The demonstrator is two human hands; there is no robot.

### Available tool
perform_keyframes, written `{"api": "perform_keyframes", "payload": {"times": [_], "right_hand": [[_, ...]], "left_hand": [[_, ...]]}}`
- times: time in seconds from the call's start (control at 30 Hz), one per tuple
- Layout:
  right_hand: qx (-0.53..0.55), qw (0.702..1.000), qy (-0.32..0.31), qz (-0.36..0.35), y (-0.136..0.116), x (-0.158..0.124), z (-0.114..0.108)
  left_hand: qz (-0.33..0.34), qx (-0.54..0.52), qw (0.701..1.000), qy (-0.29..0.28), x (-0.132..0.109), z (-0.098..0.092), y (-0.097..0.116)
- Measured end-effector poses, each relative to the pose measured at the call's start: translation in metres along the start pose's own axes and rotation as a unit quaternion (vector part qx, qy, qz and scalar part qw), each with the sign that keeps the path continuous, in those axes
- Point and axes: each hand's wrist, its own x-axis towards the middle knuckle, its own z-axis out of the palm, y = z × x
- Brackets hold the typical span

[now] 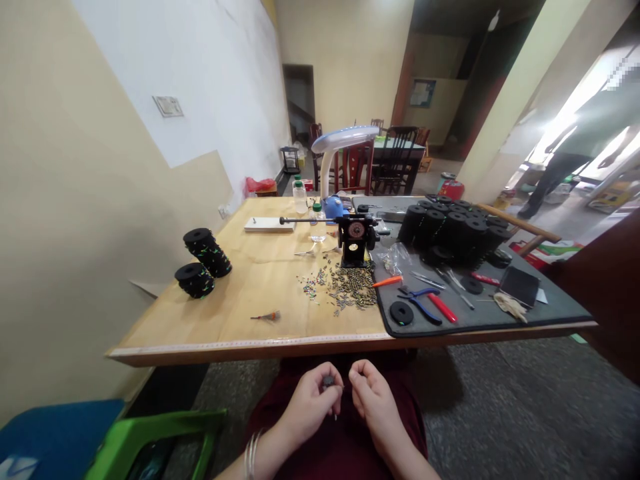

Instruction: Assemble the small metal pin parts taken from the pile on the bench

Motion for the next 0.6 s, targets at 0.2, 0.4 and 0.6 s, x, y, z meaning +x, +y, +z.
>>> {"api": "perform_keyframes", "payload": {"times": [0.2, 0.4, 0.6], "right_hand": [[-0.003, 1.000, 0.007, -0.005, -0.003, 0.000, 0.002], [-0.003, 1.000, 0.004, -0.009, 0.001, 0.000, 0.001], [-0.020, 0.999, -0.019, -0.017, -0.003, -0.001, 0.002]], "left_hand": [[0.013, 0.019, 1.000, 0.007, 0.000, 0.001, -0.001], [0.047, 0.069, 0.996, 0.035, 0.002, -0.001, -0.004], [0.040, 0.106, 0.992, 0.063, 0.001, -0.001, 0.006]]}}
